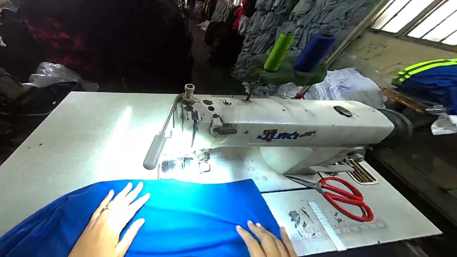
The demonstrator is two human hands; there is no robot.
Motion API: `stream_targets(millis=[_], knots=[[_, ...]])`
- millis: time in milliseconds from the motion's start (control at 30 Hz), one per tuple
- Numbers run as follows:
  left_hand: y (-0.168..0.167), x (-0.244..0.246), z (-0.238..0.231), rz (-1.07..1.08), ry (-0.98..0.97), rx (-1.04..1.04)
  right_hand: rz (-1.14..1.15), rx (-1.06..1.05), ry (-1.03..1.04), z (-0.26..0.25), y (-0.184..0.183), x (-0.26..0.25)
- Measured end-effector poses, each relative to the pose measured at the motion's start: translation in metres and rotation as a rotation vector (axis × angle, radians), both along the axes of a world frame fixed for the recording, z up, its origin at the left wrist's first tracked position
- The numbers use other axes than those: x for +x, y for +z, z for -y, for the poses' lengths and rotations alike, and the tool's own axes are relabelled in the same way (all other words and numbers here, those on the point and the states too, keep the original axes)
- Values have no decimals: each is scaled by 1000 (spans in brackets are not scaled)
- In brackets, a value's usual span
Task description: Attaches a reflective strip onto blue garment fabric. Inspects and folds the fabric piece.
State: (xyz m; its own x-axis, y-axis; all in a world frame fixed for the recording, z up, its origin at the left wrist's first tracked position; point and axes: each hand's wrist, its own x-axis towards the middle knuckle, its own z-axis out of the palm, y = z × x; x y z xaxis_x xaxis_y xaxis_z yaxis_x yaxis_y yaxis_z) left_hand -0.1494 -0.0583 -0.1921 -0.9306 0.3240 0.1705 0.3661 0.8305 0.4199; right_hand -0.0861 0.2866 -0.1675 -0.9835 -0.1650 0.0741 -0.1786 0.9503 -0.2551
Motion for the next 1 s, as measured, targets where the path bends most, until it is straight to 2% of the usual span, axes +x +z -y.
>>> stream_targets(millis=[167,300,533,667,733,833,933,1000], knots=[[-7,-16,-8,-34,92,-93,62,14,29,4,-11,-31],[-7,-33,-8,-33,121,-144,-65,108,46,-1,-27,-63],[-23,-44,-6,-143,118,-178,-136,146,36,-6,-34,-73],[-14,-55,-12,-229,234,-94,-182,120,34,-6,-36,-79],[-10,-62,-18,-264,302,-135,-179,123,44,-7,-37,-76],[-10,-70,-27,-212,290,-88,-135,140,44,-11,-34,-66],[-7,-73,-35,-152,265,141,-28,119,27,-24,-24,-52],[-10,-74,-38,-192,257,139,-4,116,9,-35,-22,-45]])
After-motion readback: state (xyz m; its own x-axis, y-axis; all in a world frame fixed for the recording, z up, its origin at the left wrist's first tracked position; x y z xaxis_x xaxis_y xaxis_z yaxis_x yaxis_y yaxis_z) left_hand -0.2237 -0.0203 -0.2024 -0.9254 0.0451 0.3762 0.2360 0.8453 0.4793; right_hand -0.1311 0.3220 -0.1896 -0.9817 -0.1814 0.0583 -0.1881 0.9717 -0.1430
